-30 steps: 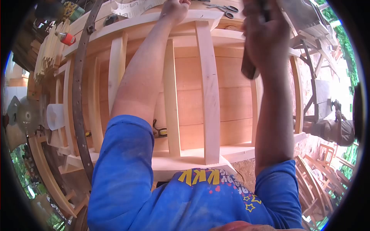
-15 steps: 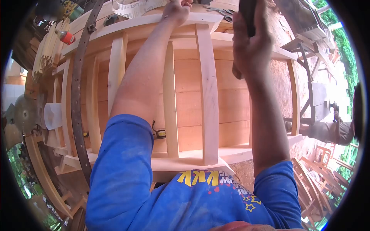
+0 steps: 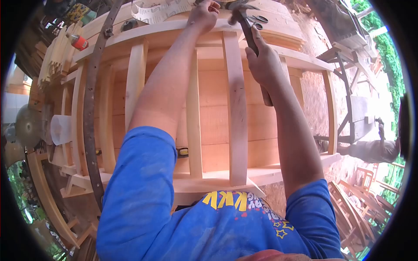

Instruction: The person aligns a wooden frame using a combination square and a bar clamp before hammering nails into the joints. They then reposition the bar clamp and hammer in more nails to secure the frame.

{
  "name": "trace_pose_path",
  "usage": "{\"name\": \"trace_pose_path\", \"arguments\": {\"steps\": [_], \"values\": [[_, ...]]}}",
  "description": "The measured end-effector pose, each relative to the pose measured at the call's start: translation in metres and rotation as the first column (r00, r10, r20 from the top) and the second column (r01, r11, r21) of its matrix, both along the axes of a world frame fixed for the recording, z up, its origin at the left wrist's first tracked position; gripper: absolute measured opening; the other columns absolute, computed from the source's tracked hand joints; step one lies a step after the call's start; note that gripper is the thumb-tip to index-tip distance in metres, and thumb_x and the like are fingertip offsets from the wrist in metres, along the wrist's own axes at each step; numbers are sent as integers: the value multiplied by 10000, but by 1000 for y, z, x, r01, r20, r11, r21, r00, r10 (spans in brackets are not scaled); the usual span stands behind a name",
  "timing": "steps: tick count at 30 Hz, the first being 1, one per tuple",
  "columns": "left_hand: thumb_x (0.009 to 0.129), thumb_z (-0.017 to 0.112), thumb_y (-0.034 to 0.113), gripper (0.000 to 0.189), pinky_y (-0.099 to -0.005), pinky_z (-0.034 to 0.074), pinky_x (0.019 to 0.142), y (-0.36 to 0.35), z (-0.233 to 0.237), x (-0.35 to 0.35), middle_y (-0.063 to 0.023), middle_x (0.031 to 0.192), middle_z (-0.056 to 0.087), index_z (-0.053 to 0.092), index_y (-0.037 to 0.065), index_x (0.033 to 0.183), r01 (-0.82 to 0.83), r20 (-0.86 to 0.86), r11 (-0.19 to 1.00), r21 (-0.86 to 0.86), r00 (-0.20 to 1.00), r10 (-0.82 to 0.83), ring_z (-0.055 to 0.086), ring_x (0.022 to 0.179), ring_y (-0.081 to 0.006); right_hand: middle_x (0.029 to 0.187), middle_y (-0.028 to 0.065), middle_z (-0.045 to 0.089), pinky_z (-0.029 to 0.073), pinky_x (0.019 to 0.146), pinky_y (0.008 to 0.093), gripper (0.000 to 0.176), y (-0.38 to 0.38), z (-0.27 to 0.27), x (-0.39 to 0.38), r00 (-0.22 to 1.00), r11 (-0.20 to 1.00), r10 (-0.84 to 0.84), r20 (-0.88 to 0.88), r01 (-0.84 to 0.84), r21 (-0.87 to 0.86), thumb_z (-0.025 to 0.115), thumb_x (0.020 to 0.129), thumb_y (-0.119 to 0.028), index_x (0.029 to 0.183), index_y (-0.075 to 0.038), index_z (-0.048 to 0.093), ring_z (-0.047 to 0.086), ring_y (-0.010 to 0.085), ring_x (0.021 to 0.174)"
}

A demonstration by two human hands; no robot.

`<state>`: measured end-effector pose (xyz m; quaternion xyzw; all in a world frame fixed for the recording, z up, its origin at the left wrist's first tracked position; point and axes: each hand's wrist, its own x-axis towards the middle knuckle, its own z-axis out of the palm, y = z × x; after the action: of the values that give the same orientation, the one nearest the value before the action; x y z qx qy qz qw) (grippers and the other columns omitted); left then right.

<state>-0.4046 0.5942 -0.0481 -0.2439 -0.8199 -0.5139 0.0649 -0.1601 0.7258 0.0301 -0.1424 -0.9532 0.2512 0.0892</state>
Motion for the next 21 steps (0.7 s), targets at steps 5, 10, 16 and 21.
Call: {"name": "trace_pose_path", "arguments": {"steps": [5, 10, 16, 21], "values": [[858, 633, 71, 246, -296, 518, 716, 8, 20, 33, -31, 907, 710, 695, 45, 1095, -178, 292, 905, 386, 954, 63, 650, 794, -159, 1131, 292, 718, 515, 970, 559, 723, 2, -1, -4, 998, 1000, 6, 64, -6, -1, 539, 1010, -280, 1672, -259, 248, 673, 489, 1102], [810, 613, -14, 200, -251, 433, 526, 20, 31, 101, -36, 786, 588, 642, 55, 995, -465, 639, 444, 766, 627, -445, 521, 606, -140, 1023, 247, 732, 543, 879, 486, 490, 2, -10, -8, 991, 970, 127, -44, -134, -204, 676, 984, -365, 1436, -190, 606, 712, 408, 984], [829, 379, -120, 393, -329, 550, 641, 32, 36, 130, -125, 880, 655, 618, -3, 1119, -339, 531, 424, 840, 674, -514, 642, 716, -218, 821, 226, 715, 543, 779, 455, 358, -2, -12, -19, 983, 932, 151, -101, -175, -318, 686, 972, -368, 1069, -27, 743, 719, 364, 815], [924, 384, -110, 315, -324, 576, 837, 33, 34, 159, -126, 1008, 661, 585, -30, 1154, -297, 493, 497, 816, 806, -328, 670, 884, -199, 968, 228, 743, 544, 844, 483, 301, 6, -19, -33, 972, 950, 222, -72, -232, -208, 648, 976, -324, 1070, -55, 744, 725, 397, 954]]}}
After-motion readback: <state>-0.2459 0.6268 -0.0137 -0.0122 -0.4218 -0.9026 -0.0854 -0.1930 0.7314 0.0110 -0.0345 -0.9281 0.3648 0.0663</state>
